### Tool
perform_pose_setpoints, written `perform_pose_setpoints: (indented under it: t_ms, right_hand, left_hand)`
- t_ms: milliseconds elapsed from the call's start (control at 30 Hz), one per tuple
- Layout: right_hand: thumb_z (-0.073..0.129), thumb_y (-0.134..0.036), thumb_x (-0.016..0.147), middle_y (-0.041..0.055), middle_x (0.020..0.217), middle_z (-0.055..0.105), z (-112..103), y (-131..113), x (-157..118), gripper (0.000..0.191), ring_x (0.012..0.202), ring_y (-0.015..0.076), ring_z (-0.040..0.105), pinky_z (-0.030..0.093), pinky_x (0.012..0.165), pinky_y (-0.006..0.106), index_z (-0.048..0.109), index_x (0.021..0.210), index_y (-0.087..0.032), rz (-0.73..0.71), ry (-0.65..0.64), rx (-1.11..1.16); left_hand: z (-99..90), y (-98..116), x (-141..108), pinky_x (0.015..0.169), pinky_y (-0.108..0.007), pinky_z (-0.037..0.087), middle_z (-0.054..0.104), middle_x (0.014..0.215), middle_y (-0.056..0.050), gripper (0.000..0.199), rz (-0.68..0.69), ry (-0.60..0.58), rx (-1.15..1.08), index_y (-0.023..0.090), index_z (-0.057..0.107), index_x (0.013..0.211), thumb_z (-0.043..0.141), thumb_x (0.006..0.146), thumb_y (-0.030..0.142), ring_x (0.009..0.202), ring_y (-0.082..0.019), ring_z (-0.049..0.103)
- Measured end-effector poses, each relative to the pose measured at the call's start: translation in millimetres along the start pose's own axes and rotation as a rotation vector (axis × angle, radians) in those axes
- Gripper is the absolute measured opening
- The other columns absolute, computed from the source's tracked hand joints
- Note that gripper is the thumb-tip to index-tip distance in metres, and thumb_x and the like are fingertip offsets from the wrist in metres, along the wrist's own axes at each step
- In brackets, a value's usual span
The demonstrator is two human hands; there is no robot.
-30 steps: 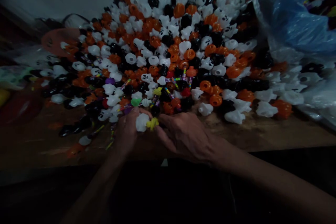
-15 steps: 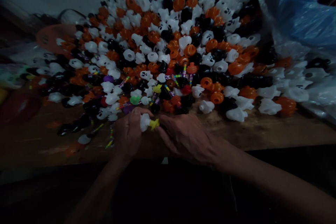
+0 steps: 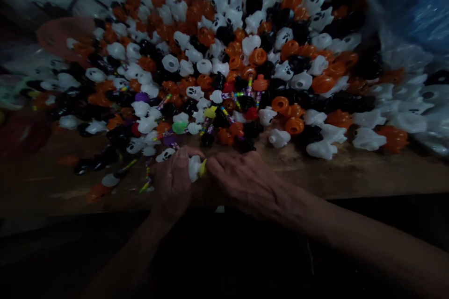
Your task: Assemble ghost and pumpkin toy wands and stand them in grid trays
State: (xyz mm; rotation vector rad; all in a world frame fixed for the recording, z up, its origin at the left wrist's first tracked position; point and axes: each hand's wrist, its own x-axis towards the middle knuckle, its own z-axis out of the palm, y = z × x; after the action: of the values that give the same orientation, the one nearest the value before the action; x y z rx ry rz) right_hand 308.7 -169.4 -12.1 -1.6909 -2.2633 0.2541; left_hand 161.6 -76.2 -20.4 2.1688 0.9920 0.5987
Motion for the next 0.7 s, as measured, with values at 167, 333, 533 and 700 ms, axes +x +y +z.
perform_pose_setpoints:
  t_ms: [167, 333, 533, 700]
  right_hand:
    - [0.033, -0.009, 0.085, 0.0084, 0.084, 0.06, 5, 4, 3, 0.027, 0.063, 0.0163, 0.051, 0.028, 0.05, 0.029, 0.05, 0.105, -0.015, -0.051, -0.029, -0.143]
    - [0.04, -0.013, 0.083, 0.0072, 0.082, 0.062, 1, -4, 8, 0.029, 0.066, 0.017, 0.053, 0.036, 0.056, 0.03, 0.052, 0.109, -0.014, 0.08, -0.156, 0.047]
    - [0.032, -0.031, 0.095, 0.0011, 0.067, 0.053, -4, -13, 14, 0.032, 0.06, 0.0115, 0.048, 0.039, 0.055, 0.024, 0.057, 0.082, -0.016, 0.358, -0.081, 0.751]
    - [0.033, -0.055, 0.093, -0.0059, 0.056, 0.035, 2, -1, 9, 0.046, 0.044, 0.0062, 0.028, 0.024, 0.04, 0.019, 0.055, 0.085, -0.016, 0.557, -0.287, 1.342]
  left_hand:
    - [-7.8, 5, 7, 0.058, -0.025, 0.035, 0.059, 0.063, 0.002, 0.042, -0.111, -0.105, 0.035, 0.019, 0.06, 0.072, 0.028, 0.096, 0.032, 0.06, -0.011, 0.053]
    - [-16.3, 8, 13, 0.054, -0.025, 0.033, 0.055, 0.057, 0.002, 0.043, -0.078, -0.204, 0.101, 0.018, 0.058, 0.067, 0.029, 0.096, 0.032, 0.055, -0.011, 0.05]
    - [-18.2, -1, 8, 0.061, -0.023, 0.038, 0.059, 0.068, 0.0, 0.038, 0.195, -0.149, 0.085, 0.017, 0.06, 0.082, 0.026, 0.095, 0.027, 0.062, -0.01, 0.054]
    - [-21.0, -13, 14, 0.066, -0.023, 0.041, 0.065, 0.08, -0.001, 0.038, 0.201, -0.107, -0.049, 0.019, 0.063, 0.085, 0.029, 0.095, 0.032, 0.074, -0.012, 0.058]
